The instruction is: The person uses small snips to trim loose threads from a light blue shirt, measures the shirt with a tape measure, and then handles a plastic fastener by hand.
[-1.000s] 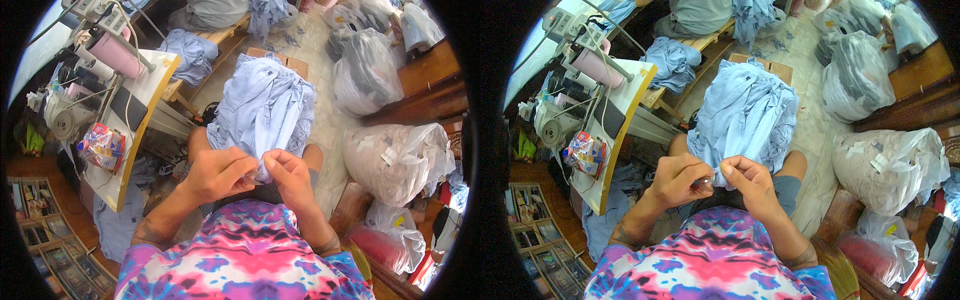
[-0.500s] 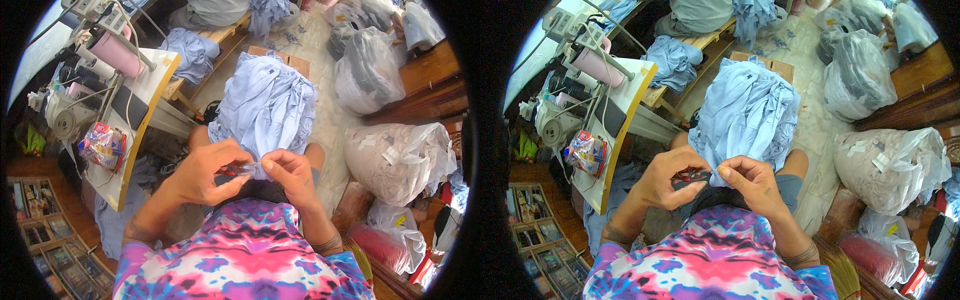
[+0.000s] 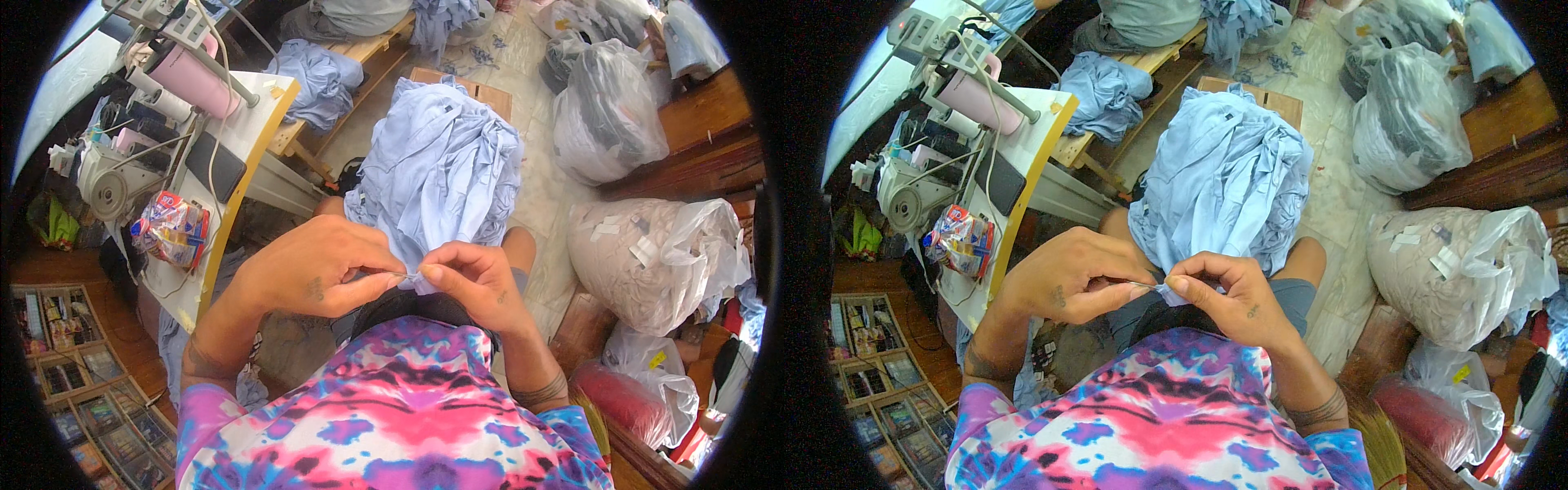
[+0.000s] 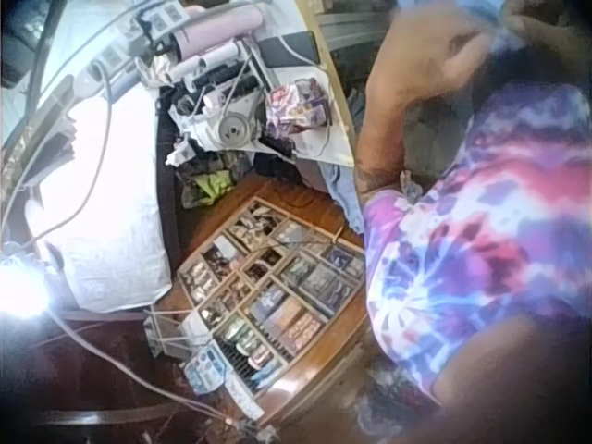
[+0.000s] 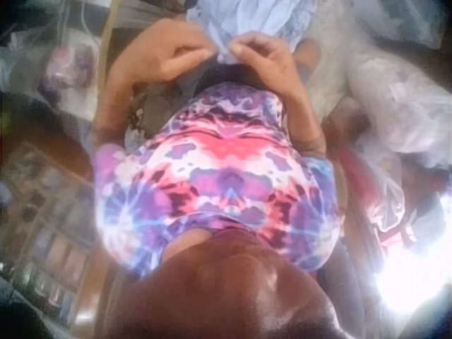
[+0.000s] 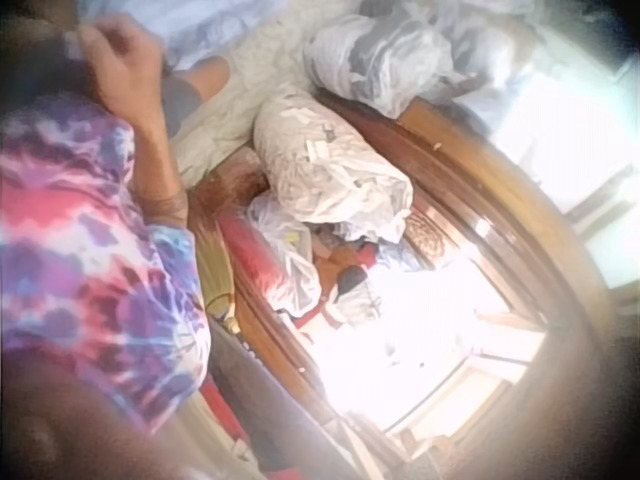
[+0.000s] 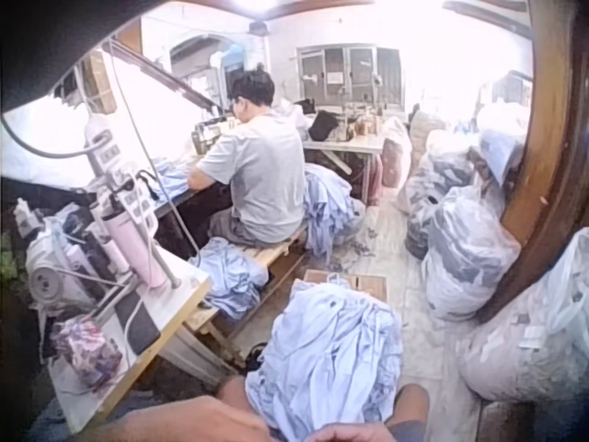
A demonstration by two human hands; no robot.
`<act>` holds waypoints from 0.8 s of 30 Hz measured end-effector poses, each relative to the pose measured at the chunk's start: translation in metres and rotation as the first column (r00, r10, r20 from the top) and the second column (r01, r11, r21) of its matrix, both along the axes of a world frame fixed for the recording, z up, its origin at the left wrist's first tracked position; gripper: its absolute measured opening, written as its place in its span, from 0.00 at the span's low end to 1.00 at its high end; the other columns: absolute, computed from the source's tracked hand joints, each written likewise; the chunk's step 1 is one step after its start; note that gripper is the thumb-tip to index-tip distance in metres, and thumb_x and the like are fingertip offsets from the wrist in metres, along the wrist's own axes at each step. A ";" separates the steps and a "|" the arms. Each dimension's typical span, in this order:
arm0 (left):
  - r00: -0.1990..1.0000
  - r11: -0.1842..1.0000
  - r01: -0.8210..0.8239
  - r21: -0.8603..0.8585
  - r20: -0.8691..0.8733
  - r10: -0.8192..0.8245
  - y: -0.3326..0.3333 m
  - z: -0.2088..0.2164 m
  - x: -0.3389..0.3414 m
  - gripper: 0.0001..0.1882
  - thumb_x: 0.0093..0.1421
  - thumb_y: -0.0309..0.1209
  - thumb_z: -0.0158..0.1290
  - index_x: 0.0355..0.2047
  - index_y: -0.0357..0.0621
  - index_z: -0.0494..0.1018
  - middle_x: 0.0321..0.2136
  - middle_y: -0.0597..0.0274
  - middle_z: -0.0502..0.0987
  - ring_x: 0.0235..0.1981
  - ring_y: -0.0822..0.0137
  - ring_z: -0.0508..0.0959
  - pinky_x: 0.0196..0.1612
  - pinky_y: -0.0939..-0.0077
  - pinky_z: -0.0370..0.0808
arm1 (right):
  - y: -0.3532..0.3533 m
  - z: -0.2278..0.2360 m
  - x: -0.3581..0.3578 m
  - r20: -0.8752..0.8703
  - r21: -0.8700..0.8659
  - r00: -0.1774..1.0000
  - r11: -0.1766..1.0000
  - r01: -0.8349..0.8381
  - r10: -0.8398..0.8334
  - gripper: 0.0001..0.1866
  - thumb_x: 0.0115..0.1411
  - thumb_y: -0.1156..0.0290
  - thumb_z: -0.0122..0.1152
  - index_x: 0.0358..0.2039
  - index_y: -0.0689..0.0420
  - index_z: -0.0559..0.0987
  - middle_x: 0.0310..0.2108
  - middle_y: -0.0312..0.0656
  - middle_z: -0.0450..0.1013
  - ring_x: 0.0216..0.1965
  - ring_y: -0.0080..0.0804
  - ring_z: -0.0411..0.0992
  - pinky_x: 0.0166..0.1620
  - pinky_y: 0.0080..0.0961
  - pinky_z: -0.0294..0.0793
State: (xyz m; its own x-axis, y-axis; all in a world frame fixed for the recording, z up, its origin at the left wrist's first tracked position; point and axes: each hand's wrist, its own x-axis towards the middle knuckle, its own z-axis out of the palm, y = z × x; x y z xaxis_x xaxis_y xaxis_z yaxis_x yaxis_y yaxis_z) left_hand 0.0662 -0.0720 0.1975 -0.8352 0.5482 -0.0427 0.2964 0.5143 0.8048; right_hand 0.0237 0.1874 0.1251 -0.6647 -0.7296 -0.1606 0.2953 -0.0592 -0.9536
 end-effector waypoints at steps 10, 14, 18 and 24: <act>0.999 1.000 0.026 -0.004 0.029 -0.026 -0.005 0.004 -0.002 0.11 0.58 0.28 0.59 0.39 0.38 0.83 0.30 0.58 0.81 0.26 0.59 0.80 0.28 0.69 0.74 | -0.002 0.003 0.000 -0.046 0.026 0.999 0.999 -0.028 0.029 0.11 0.68 0.67 0.66 0.41 0.63 0.85 0.32 0.29 0.79 0.34 0.13 0.70 0.39 0.16 0.70; 0.999 0.999 0.033 -0.036 0.008 -0.033 -0.005 0.005 -0.002 0.10 0.58 0.29 0.59 0.38 0.39 0.83 0.29 0.57 0.80 0.25 0.59 0.79 0.28 0.68 0.73 | -0.004 0.006 0.000 -0.068 0.037 0.997 0.998 -0.045 0.047 0.11 0.68 0.67 0.66 0.41 0.62 0.85 0.32 0.29 0.79 0.34 0.13 0.70 0.38 0.15 0.70; 0.997 0.996 0.076 -0.041 0.010 -0.075 -0.004 0.003 -0.004 0.10 0.60 0.32 0.59 0.37 0.39 0.83 0.27 0.56 0.79 0.24 0.57 0.79 0.27 0.64 0.71 | -0.003 0.004 -0.002 -0.089 0.058 0.993 0.996 -0.073 0.078 0.11 0.68 0.67 0.65 0.41 0.63 0.85 0.32 0.30 0.79 0.34 0.13 0.70 0.38 0.16 0.70; 0.979 0.991 0.113 -0.077 0.177 -0.098 0.000 0.005 -0.009 0.14 0.64 0.38 0.56 0.32 0.39 0.83 0.28 0.52 0.80 0.34 0.50 0.80 0.38 0.59 0.73 | -0.005 0.008 -0.008 0.030 0.025 0.988 0.988 -0.155 0.154 0.12 0.71 0.67 0.62 0.43 0.65 0.84 0.34 0.31 0.79 0.36 0.14 0.71 0.40 0.17 0.71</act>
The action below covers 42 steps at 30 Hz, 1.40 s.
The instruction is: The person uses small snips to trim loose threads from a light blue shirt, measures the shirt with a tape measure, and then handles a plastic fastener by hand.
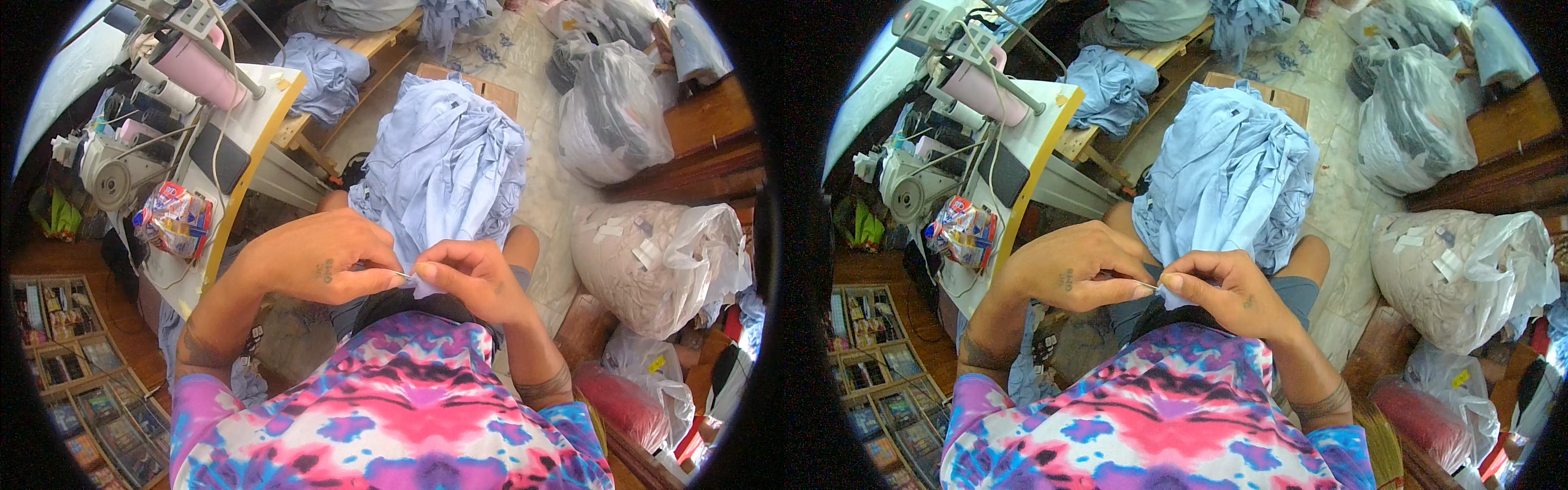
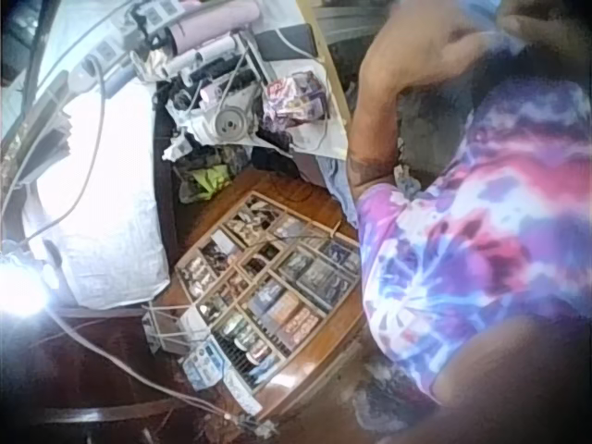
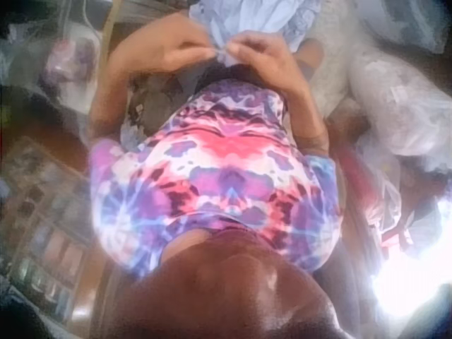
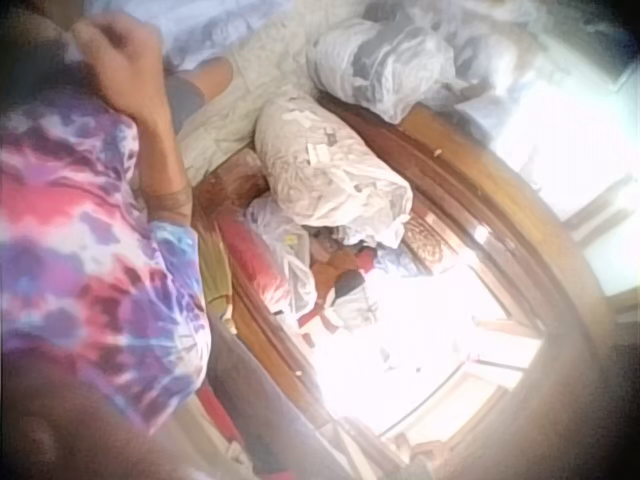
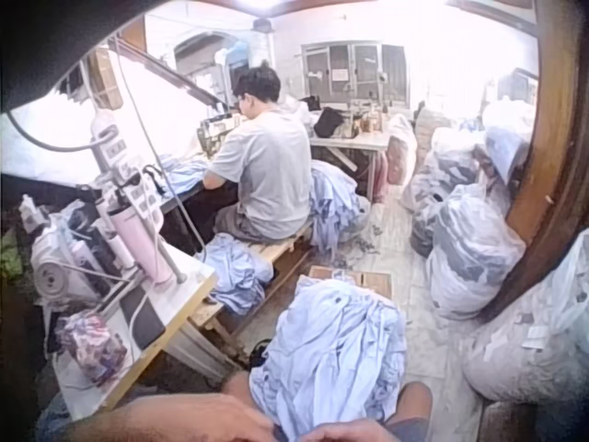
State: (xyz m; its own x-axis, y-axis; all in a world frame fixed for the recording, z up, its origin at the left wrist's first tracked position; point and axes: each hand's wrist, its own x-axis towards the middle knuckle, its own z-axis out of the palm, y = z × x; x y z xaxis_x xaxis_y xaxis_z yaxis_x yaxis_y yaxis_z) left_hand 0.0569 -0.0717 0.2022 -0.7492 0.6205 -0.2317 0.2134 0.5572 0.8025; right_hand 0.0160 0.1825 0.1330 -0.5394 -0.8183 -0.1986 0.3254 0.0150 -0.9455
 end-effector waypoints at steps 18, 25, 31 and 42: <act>0.857 0.927 -0.177 0.332 0.515 -0.020 -0.012 -0.038 0.005 0.20 0.72 0.41 0.51 0.32 0.35 0.79 0.23 0.67 0.75 0.28 0.75 0.70 0.34 0.76 0.67 | -0.008 -0.019 -0.009 0.266 -0.149 0.953 0.983 -0.110 0.147 0.13 0.72 0.67 0.60 0.44 0.66 0.82 0.39 0.39 0.81 0.41 0.21 0.76 0.47 0.20 0.74; 0.750 0.904 -0.286 0.318 0.661 0.005 -0.017 -0.046 0.007 0.19 0.69 0.42 0.56 0.40 0.37 0.85 0.23 0.73 0.77 0.24 0.83 0.68 0.26 0.84 0.62 | -0.011 -0.018 -0.006 0.283 -0.156 0.951 0.985 -0.079 0.121 0.13 0.72 0.67 0.60 0.44 0.66 0.82 0.39 0.41 0.82 0.41 0.21 0.78 0.46 0.21 0.75; 0.625 0.875 -0.382 0.298 0.781 0.007 -0.019 -0.045 0.009 0.19 0.68 0.43 0.58 0.42 0.37 0.85 0.23 0.73 0.75 0.22 0.83 0.66 0.23 0.86 0.59 | -0.011 -0.016 -0.003 0.249 -0.105 0.966 0.993 -0.045 0.070 0.13 0.72 0.67 0.60 0.44 0.66 0.82 0.38 0.42 0.82 0.40 0.22 0.78 0.45 0.20 0.75; 0.637 0.866 -0.408 0.289 0.770 0.043 -0.018 -0.055 0.010 0.20 0.64 0.43 0.61 0.40 0.36 0.86 0.23 0.71 0.75 0.21 0.82 0.65 0.23 0.86 0.57 | -0.014 -0.023 0.001 0.263 -0.111 0.962 0.993 -0.041 0.069 0.13 0.71 0.66 0.61 0.43 0.65 0.83 0.36 0.38 0.81 0.38 0.19 0.75 0.42 0.18 0.73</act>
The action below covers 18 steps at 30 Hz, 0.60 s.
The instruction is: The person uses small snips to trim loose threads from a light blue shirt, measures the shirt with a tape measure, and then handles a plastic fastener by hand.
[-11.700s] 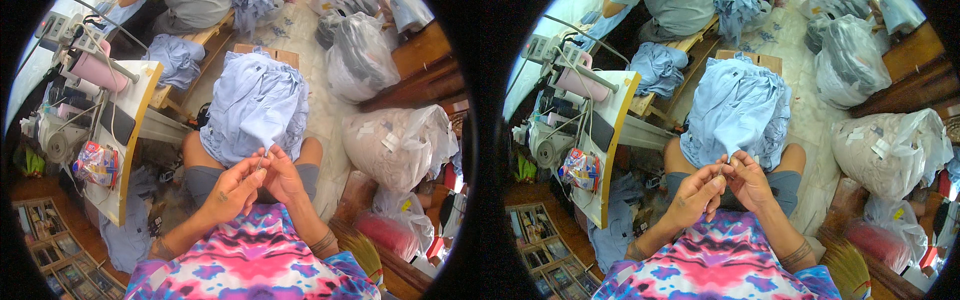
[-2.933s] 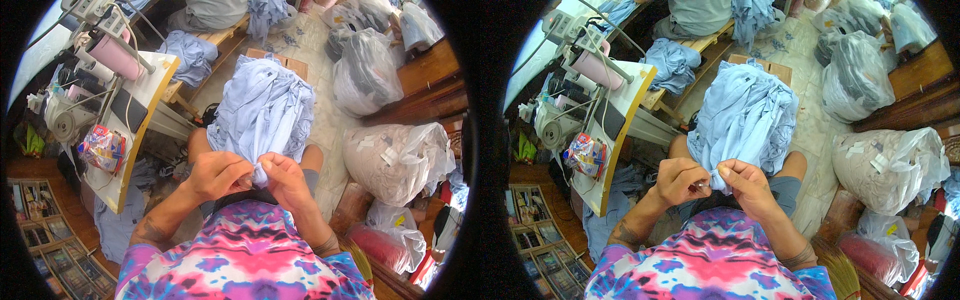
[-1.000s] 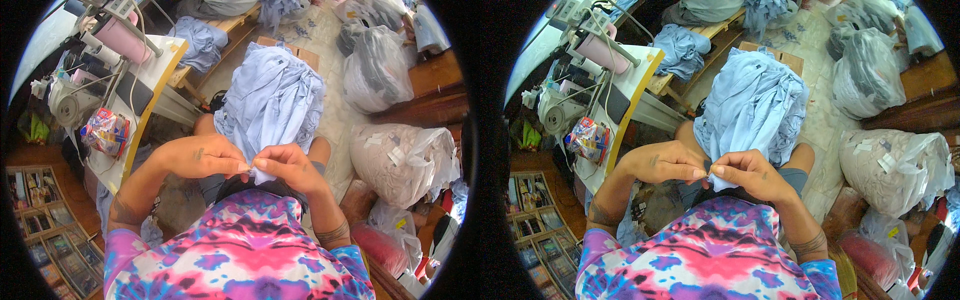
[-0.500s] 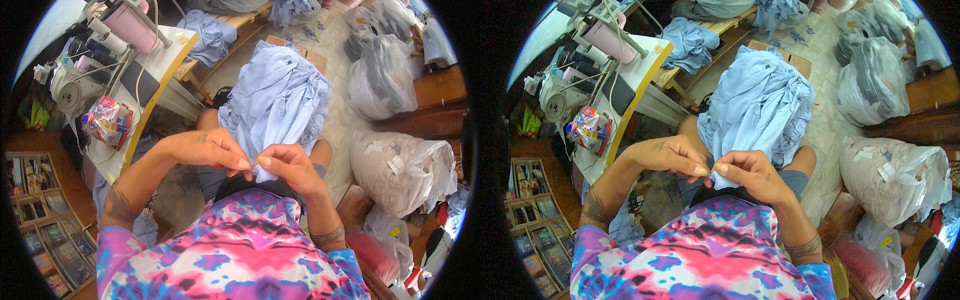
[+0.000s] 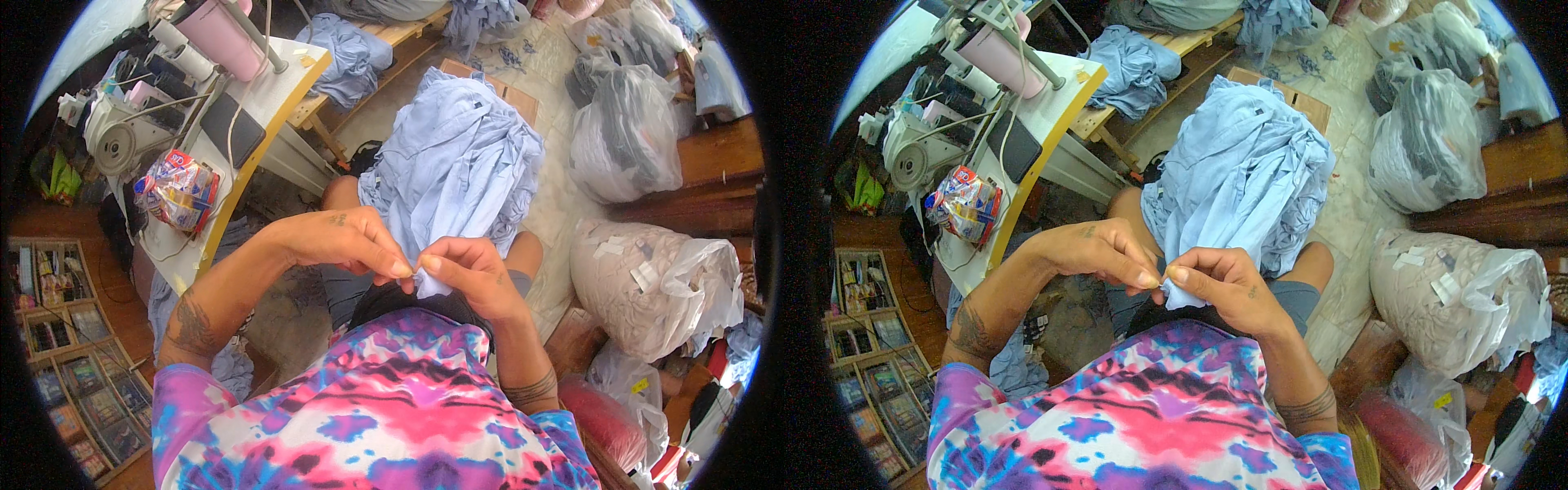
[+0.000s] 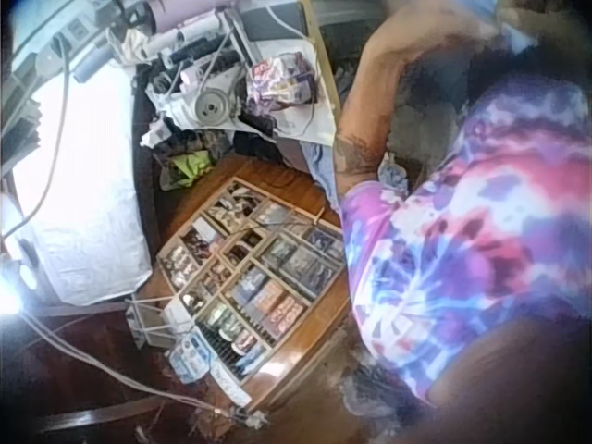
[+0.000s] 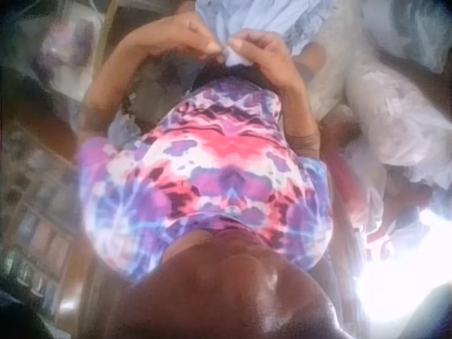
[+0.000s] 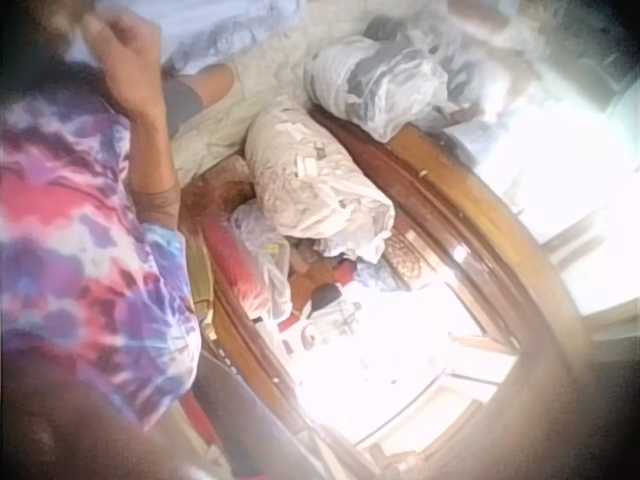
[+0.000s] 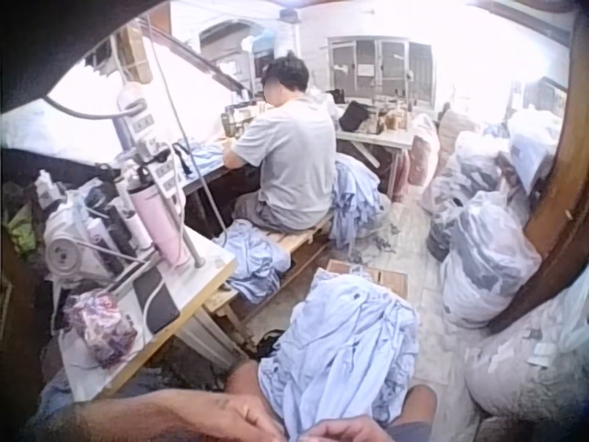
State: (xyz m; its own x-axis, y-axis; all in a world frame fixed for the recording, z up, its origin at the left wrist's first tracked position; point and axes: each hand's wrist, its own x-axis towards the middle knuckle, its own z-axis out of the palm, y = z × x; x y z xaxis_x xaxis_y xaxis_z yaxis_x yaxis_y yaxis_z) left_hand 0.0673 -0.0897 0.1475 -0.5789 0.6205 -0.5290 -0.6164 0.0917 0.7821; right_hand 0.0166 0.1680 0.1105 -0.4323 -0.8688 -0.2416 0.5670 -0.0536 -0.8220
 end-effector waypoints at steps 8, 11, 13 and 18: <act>0.999 0.999 -0.029 -0.034 0.033 0.030 -0.003 -0.006 0.005 0.19 0.65 0.41 0.61 0.42 0.34 0.85 0.25 0.71 0.76 0.23 0.81 0.66 0.25 0.83 0.59 | -0.003 -0.003 0.003 -0.014 0.014 1.000 1.000 0.024 -0.024 0.13 0.71 0.67 0.62 0.44 0.66 0.83 0.36 0.36 0.80 0.37 0.17 0.74 0.41 0.17 0.72; 0.995 0.997 -0.027 -0.068 -0.101 0.020 -0.006 -0.004 0.006 0.19 0.66 0.41 0.60 0.42 0.33 0.85 0.26 0.71 0.77 0.25 0.81 0.67 0.26 0.83 0.60 | -0.001 -0.008 0.004 -0.009 0.059 0.998 0.996 0.068 -0.067 0.13 0.71 0.67 0.62 0.43 0.65 0.83 0.36 0.35 0.80 0.36 0.17 0.73 0.40 0.17 0.71; 0.986 0.996 -0.075 -0.048 -0.150 0.067 -0.008 -0.001 0.008 0.17 0.66 0.38 0.61 0.42 0.33 0.84 0.27 0.72 0.76 0.25 0.81 0.67 0.28 0.83 0.62 | 0.001 -0.007 0.006 -0.017 0.106 0.995 0.989 0.102 -0.101 0.13 0.71 0.67 0.62 0.43 0.65 0.82 0.35 0.35 0.79 0.35 0.16 0.72 0.38 0.17 0.70; 0.715 0.872 -0.482 -0.085 -0.613 0.336 0.023 -0.003 0.024 0.12 0.61 0.30 0.64 0.43 0.38 0.82 0.31 0.67 0.78 0.28 0.76 0.71 0.32 0.78 0.68 | 0.005 -0.010 0.011 -0.048 0.075 0.965 0.962 0.263 -0.260 0.12 0.70 0.68 0.63 0.43 0.65 0.82 0.33 0.34 0.79 0.32 0.17 0.72 0.36 0.18 0.70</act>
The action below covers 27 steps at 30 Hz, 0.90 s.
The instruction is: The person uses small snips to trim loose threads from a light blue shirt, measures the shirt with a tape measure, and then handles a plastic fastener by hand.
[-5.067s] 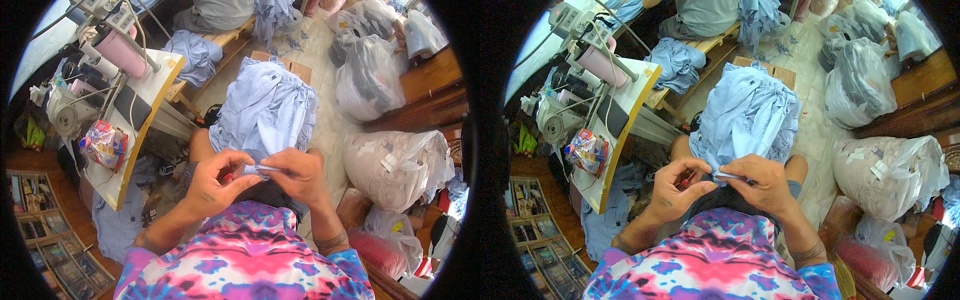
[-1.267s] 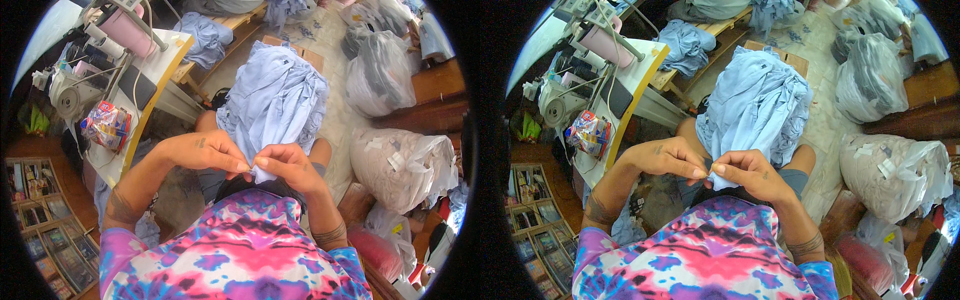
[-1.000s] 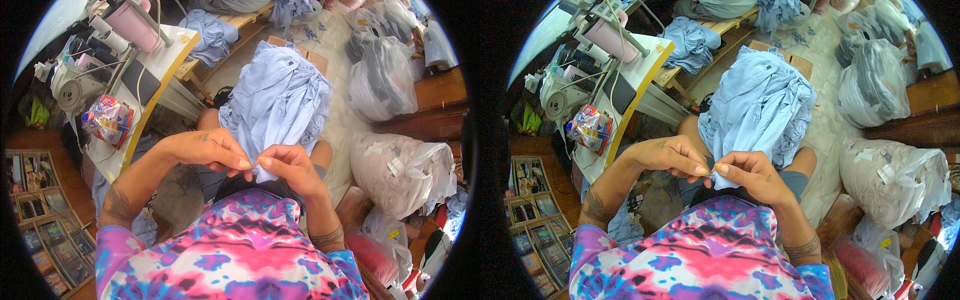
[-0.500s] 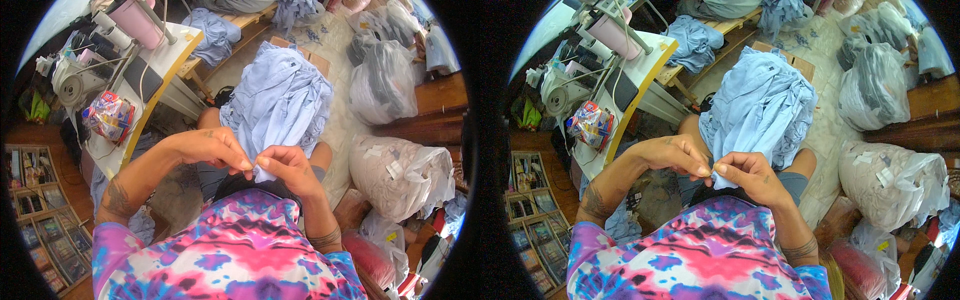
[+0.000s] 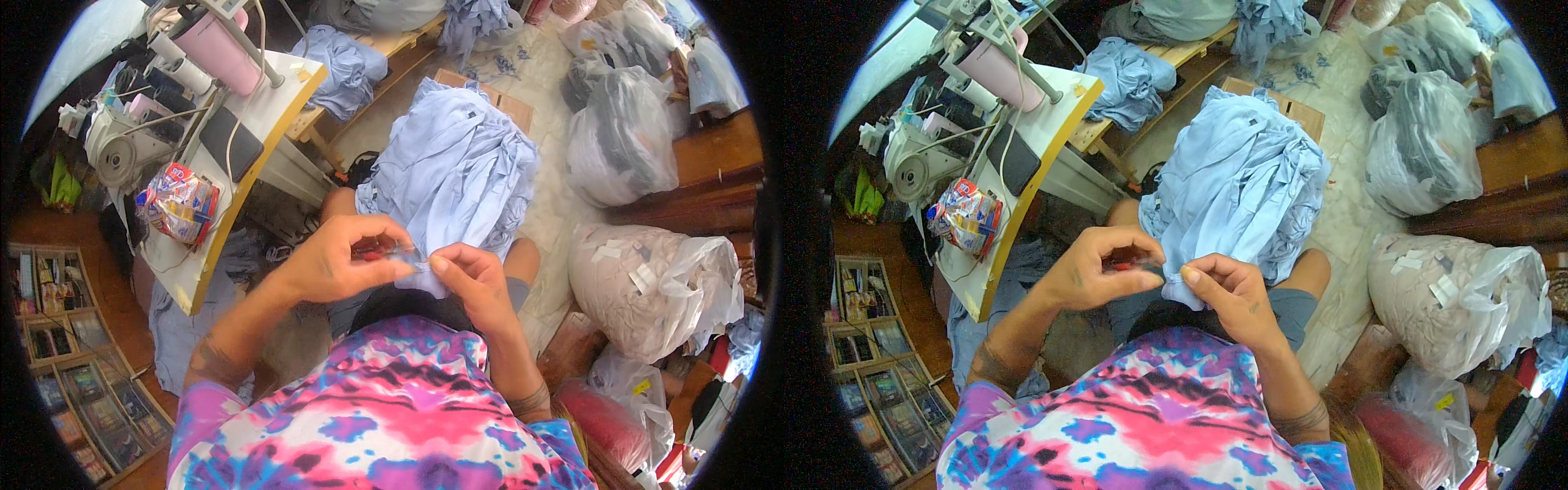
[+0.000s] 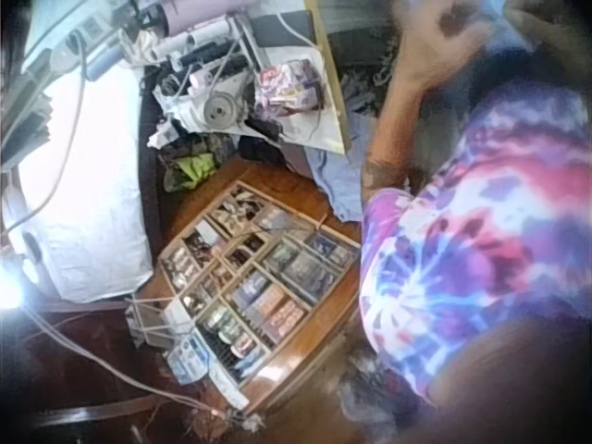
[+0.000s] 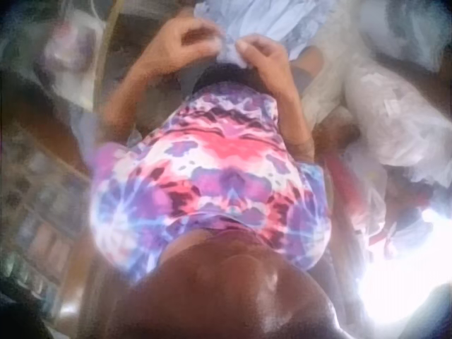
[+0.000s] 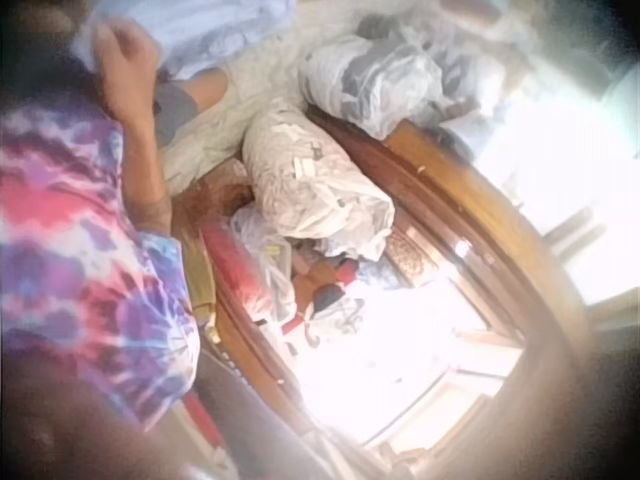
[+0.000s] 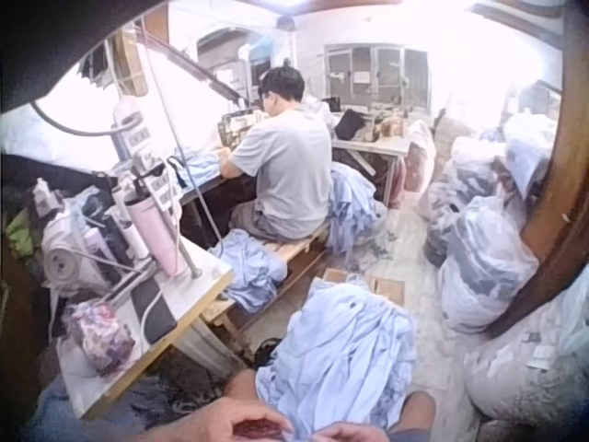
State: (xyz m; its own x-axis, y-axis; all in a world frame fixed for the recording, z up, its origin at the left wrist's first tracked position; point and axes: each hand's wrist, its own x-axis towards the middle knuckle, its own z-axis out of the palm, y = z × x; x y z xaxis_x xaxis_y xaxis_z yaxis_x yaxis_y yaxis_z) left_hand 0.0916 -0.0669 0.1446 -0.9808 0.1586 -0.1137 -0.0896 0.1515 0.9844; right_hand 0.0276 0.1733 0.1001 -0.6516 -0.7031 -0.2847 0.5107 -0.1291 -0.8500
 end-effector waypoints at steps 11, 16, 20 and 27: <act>0.898 0.909 -0.101 -0.404 -0.430 -0.091 0.012 -0.008 -0.006 0.10 0.56 0.24 0.66 0.40 0.46 0.84 0.30 0.58 0.78 0.27 0.62 0.79 0.31 0.71 0.75 | 0.003 0.002 0.000 -0.094 0.121 0.994 0.990 0.070 -0.059 0.13 0.69 0.63 0.64 0.41 0.61 0.84 0.30 0.29 0.78 0.31 0.13 0.71 0.34 0.16 0.68; 0.857 0.899 -0.117 -0.423 -0.500 -0.124 0.011 -0.009 -0.009 0.16 0.52 0.23 0.64 0.42 0.51 0.81 0.33 0.63 0.77 0.27 0.59 0.80 0.29 0.68 0.75 | -0.006 0.011 -0.003 0.013 0.030 0.994 0.994 0.108 -0.108 0.13 0.70 0.64 0.64 0.41 0.62 0.83 0.31 0.31 0.78 0.31 0.15 0.72 0.36 0.15 0.68; 0.758 0.861 -0.203 -0.466 -0.631 -0.163 0.011 -0.008 -0.012 0.19 0.49 0.25 0.65 0.43 0.54 0.81 0.34 0.67 0.78 0.26 0.62 0.80 0.27 0.68 0.74 | -0.003 -0.001 -0.006 0.179 0.034 0.979 0.995 0.093 -0.097 0.12 0.71 0.64 0.61 0.41 0.61 0.82 0.32 0.33 0.78 0.32 0.18 0.74 0.38 0.18 0.72; 0.659 0.776 -0.329 -0.538 -0.719 -0.219 0.016 -0.011 -0.019 0.17 0.49 0.25 0.62 0.41 0.53 0.80 0.35 0.66 0.78 0.29 0.61 0.81 0.31 0.68 0.75 | -0.010 0.014 -0.005 0.318 -0.104 0.936 0.976 0.192 -0.150 0.12 0.72 0.65 0.59 0.47 0.60 0.79 0.38 0.35 0.79 0.36 0.23 0.77 0.42 0.24 0.78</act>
State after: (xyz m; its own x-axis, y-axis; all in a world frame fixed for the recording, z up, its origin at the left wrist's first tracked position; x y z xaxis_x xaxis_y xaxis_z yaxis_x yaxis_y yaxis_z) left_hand 0.0727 -0.0505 0.1337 -0.7757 0.2707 0.5700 0.5566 0.7193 0.4158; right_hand 0.0229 0.1636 0.1141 -0.6608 -0.6334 -0.4026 0.7039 -0.3371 -0.6252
